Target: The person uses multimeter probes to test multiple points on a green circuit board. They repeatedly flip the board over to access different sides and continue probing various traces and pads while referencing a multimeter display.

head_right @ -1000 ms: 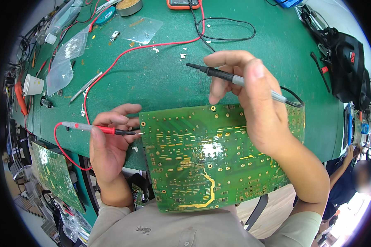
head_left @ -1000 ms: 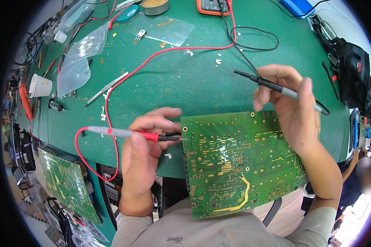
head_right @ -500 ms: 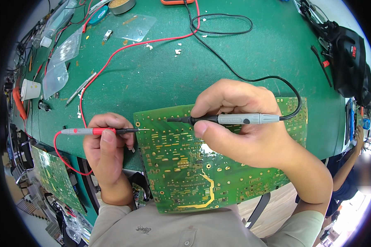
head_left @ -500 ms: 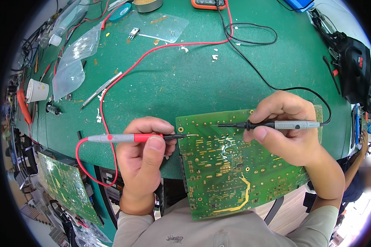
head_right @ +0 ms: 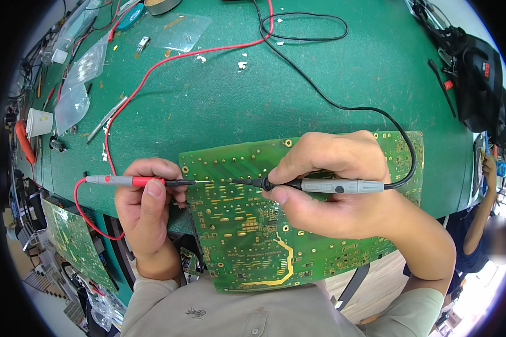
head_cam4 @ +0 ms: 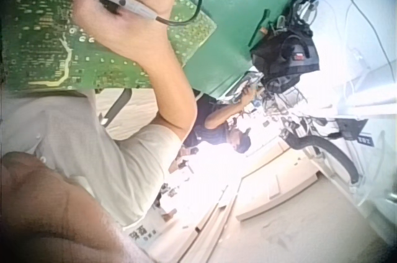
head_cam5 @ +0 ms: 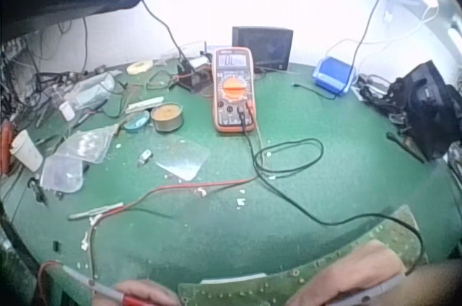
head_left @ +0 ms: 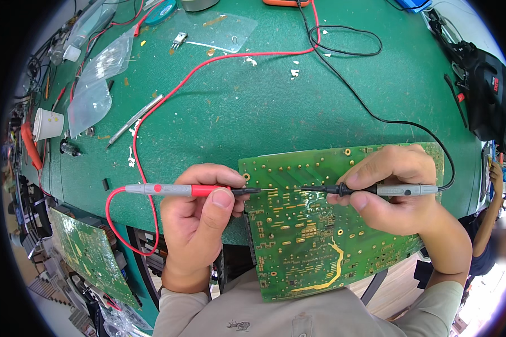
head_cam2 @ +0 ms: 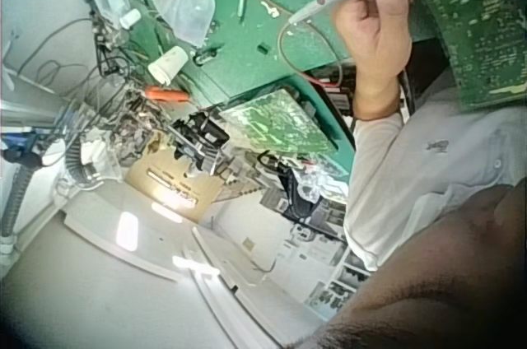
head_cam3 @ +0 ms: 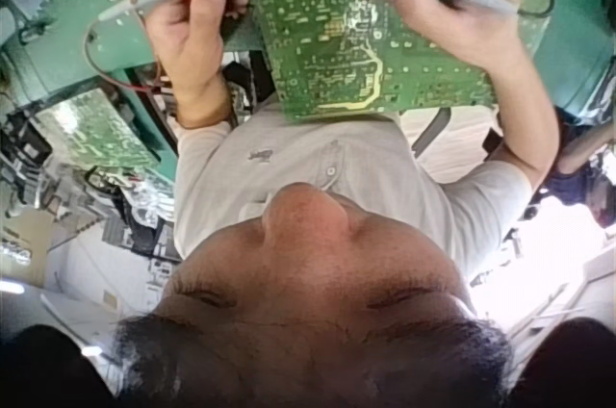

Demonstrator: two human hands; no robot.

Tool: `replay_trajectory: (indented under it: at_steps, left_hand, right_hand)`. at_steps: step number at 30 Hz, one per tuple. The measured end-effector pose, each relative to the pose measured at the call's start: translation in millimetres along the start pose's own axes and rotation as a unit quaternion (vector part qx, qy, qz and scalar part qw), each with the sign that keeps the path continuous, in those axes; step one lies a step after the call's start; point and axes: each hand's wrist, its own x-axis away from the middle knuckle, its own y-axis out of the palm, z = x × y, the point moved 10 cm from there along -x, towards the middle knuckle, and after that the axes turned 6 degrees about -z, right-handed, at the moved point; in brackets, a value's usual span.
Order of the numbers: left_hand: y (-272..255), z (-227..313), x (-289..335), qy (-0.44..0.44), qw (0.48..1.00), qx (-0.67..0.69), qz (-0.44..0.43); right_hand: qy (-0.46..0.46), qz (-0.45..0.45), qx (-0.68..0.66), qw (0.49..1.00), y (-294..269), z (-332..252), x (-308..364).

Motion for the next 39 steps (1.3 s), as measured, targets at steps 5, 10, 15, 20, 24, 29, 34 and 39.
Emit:
replay_trajectory:
  at_steps: [5,10,15,20,24,29,34,39]
  left_hand:
    - [-0.3,0.2,0.9,0.0,1.0,-0.004,0.003]
    - [0.1,1.7,0.2,0.007,1.0,0.001,0.003]
    - [0.3,2.5,-0.2,0.007,1.0,-0.005,0.003]
    - [-1.5,-0.7,2.2,0.008,1.0,-0.015,-0.004]
    - [-1.1,-2.2,2.1,0.013,0.999,-0.036,-0.022]
    - [2.1,-1.1,1.9,0.006,0.998,-0.017,-0.053]
    - [4.4,3.3,1.9,0.018,0.995,-0.086,-0.054]
    - [11.6,16.6,1.5,0.04,0.983,-0.168,-0.062]
  right_hand:
    - [0.009,0.013,-0.016,1.0,-0.2,4.6,1.6]
    - [0.009,0.002,-0.009,1.0,1.1,4.5,0.6]
    - [0.008,0.011,-0.014,1.0,1.1,5.3,1.0]
    - [-0.009,-0.013,0.017,1.0,2.6,-2.7,-1.9]
    - [-0.038,-0.077,0.128,0.988,9.2,-21.8,-8.0]
    - [-0.032,-0.084,0.111,0.99,14.4,-34.2,-15.7]
    - [-0.027,-0.112,0.118,0.986,19.2,-42.5,-18.1]
    - [-0.035,-0.13,0.154,0.979,21.9,-49.6,-21.4]
